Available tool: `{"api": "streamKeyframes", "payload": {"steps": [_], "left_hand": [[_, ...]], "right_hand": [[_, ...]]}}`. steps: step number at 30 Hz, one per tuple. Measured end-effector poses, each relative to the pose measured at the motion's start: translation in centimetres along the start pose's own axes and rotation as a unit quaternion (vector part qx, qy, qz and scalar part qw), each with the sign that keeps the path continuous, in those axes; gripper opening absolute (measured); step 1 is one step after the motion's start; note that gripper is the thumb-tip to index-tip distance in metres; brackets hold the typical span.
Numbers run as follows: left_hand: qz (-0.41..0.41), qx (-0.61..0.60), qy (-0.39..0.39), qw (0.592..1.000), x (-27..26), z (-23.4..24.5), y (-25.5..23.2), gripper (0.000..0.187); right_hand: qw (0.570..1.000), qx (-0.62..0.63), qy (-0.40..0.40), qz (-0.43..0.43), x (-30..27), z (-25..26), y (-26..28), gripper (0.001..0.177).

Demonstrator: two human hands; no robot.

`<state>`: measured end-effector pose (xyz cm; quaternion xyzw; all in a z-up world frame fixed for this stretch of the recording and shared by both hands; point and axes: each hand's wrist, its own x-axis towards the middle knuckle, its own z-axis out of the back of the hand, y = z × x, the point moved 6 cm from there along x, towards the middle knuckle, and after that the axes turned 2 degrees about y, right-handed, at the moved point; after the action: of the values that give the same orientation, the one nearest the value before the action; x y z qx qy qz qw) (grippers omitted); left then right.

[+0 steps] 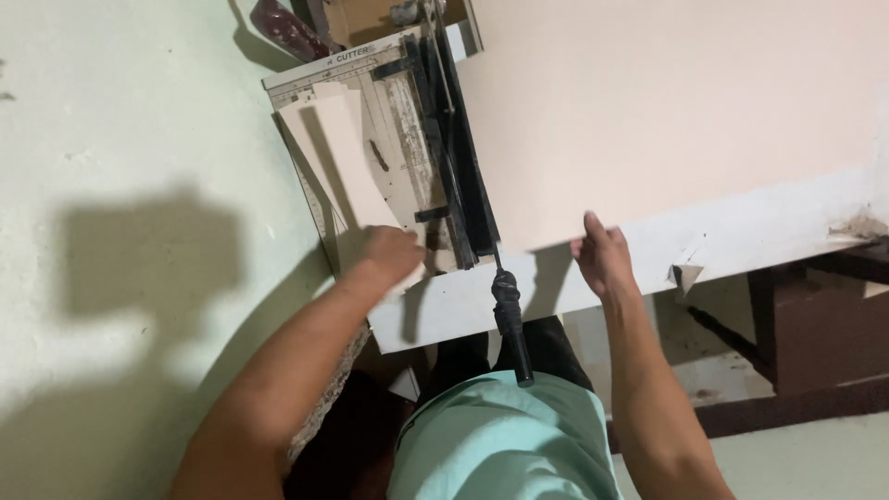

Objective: The person uses a manual paper cutter to trim large sheets of light-colored paper. They align the paper against the guide, pull down the lever to cut, and then remove the cut pieces, repeating the process for multiple sheets.

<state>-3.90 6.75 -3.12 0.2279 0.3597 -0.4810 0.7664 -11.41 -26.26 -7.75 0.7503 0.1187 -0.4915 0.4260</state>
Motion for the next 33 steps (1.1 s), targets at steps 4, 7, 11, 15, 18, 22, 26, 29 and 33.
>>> {"api": "streamKeyframes", "payload": {"steps": [4, 7, 11, 15, 18, 22, 26, 29, 33], "left_hand": [[0.071, -0.176, -0.125, 0.974, -2.2, 2.3, 4.2, 0.022], [0.142, -0.257, -0.168, 0.941, -1.5, 6.0, 4.7, 0.028], [0.211, -0.449, -0.176, 0.850, 0.6, 9.0, 5.0, 0.077], [0.263, -0.414, -0.107, 0.865, 3.0, 10.0, 3.7, 0.103], [0.297, -0.376, -0.041, 0.877, 4.4, 9.5, 2.9, 0.110], [0.321, -0.342, 0.002, 0.883, 6.6, 7.0, 2.8, 0.110], [0.321, -0.342, 0.000, 0.883, 6.8, 7.0, 3.4, 0.112], [0.308, -0.386, -0.030, 0.869, 5.8, 8.5, 3.1, 0.114], [0.313, -0.397, -0.037, 0.862, 6.2, 7.8, 4.0, 0.115]], "right_hand": [[0.991, -0.123, 0.039, 0.018, -2.4, -0.8, -1.4, 0.032], [0.975, -0.209, 0.070, 0.030, -1.3, -2.0, -2.3, 0.034], [0.964, -0.246, 0.094, 0.047, 0.1, -3.8, -2.0, 0.046], [0.967, -0.237, 0.085, 0.047, 0.0, -5.0, -0.7, 0.041], [0.952, -0.296, 0.068, 0.029, 0.3, -4.6, -0.2, 0.041], [0.759, -0.637, 0.078, 0.110, -8.9, -9.1, 4.3, 0.036], [0.646, -0.748, 0.120, 0.088, -23.1, -15.0, 6.1, 0.104], [0.638, -0.758, 0.128, 0.049, -19.5, -13.1, -1.4, 0.087], [0.603, -0.776, 0.081, 0.165, -10.9, -8.5, -9.7, 0.090]]}}
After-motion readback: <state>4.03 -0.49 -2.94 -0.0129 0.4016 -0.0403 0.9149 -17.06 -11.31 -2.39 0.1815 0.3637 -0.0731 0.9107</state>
